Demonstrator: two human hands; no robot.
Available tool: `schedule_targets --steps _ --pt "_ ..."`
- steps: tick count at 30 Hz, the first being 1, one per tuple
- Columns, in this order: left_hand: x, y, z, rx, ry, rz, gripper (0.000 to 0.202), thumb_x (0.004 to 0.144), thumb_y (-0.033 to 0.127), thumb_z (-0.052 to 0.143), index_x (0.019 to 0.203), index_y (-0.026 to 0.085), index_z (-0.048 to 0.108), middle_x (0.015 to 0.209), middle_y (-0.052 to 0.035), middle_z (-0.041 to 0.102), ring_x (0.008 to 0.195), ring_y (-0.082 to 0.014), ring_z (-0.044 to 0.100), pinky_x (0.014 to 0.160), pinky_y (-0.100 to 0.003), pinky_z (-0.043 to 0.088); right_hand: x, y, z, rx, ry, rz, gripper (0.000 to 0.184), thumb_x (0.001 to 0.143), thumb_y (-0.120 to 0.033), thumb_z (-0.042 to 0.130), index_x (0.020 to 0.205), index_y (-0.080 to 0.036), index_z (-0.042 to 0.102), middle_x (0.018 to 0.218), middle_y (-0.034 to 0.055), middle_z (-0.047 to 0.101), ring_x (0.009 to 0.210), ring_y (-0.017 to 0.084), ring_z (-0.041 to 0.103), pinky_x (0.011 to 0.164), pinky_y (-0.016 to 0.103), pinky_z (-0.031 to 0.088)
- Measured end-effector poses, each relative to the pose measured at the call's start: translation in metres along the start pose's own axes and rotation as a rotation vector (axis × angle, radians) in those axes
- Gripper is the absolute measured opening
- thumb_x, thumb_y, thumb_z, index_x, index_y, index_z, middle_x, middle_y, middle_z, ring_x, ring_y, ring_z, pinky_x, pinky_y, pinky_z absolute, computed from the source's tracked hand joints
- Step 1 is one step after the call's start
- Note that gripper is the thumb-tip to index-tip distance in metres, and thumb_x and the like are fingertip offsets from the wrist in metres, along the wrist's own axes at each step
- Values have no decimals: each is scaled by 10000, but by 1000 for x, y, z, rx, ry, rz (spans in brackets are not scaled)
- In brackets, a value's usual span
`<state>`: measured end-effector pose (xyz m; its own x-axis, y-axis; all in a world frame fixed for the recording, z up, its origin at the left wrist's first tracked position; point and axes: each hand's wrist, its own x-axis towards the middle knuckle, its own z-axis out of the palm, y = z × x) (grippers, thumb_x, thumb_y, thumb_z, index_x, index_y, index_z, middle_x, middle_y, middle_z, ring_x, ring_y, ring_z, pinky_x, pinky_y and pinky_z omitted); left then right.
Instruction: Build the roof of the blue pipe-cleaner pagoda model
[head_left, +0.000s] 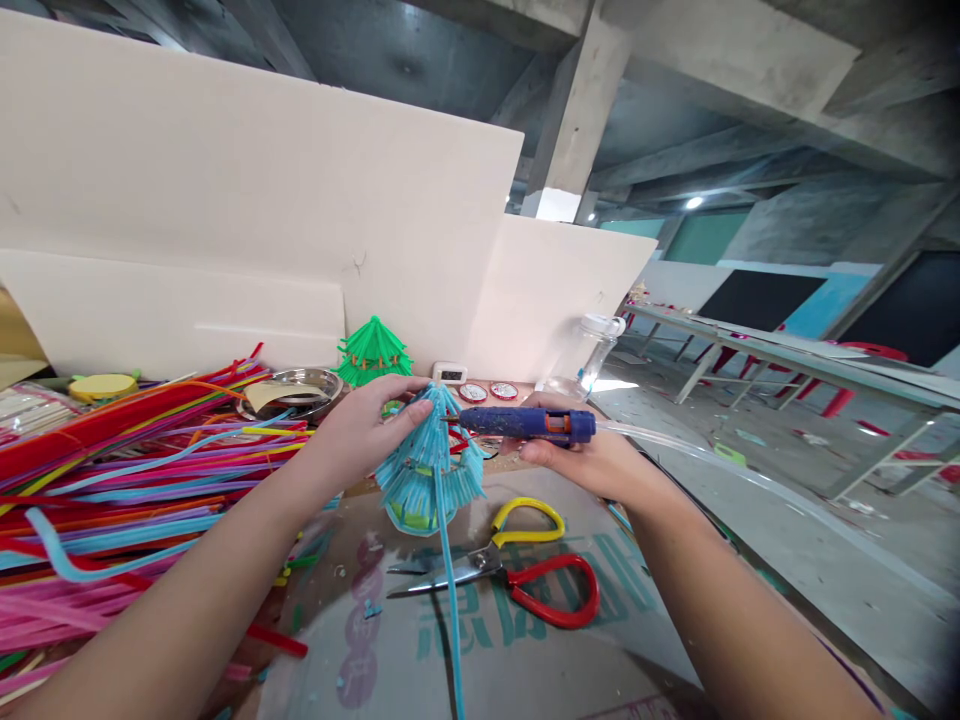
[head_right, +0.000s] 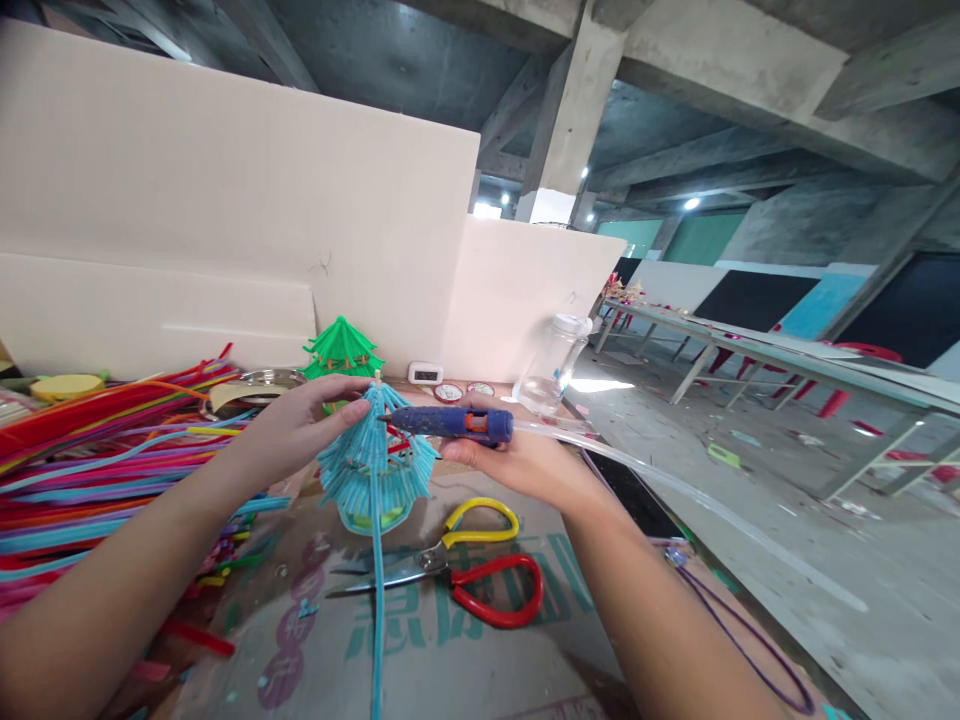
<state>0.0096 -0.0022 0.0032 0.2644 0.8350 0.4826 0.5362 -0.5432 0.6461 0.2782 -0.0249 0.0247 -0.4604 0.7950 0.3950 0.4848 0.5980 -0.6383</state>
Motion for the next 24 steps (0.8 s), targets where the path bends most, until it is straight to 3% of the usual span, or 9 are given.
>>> schedule_targets --steps 6,12,24 --pt "-1 0 -1 33 -3 4 489 891 545 475 1201 202 634 1244 -69 651 1136 -243 596 954 -357 480 1 -5 -2 -37 -18 -20 319 814 -467 658 980 -200 602 866 54 645 821 202 624 672 303 515" --pt "-2 1 -1 24 -6 1 491 896 545 475 1207 199 631 1236 -63 653 1116 -231 600 940 -339 481 2 -3 -3 -107 -9 -62 342 812 -482 652 1002 -209 577 959 61 606 847 195 591 697 300 491" --pt "-3 3 -2 6 -8 7 489 889 548 482 1200 203 635 1216 -66 664 1109 -239 608 912 -327 501 2 -7 -3 -129 -36 -35 322 792 -477 683 941 -205 601 852 30 613 728 161 550 612 261 428"
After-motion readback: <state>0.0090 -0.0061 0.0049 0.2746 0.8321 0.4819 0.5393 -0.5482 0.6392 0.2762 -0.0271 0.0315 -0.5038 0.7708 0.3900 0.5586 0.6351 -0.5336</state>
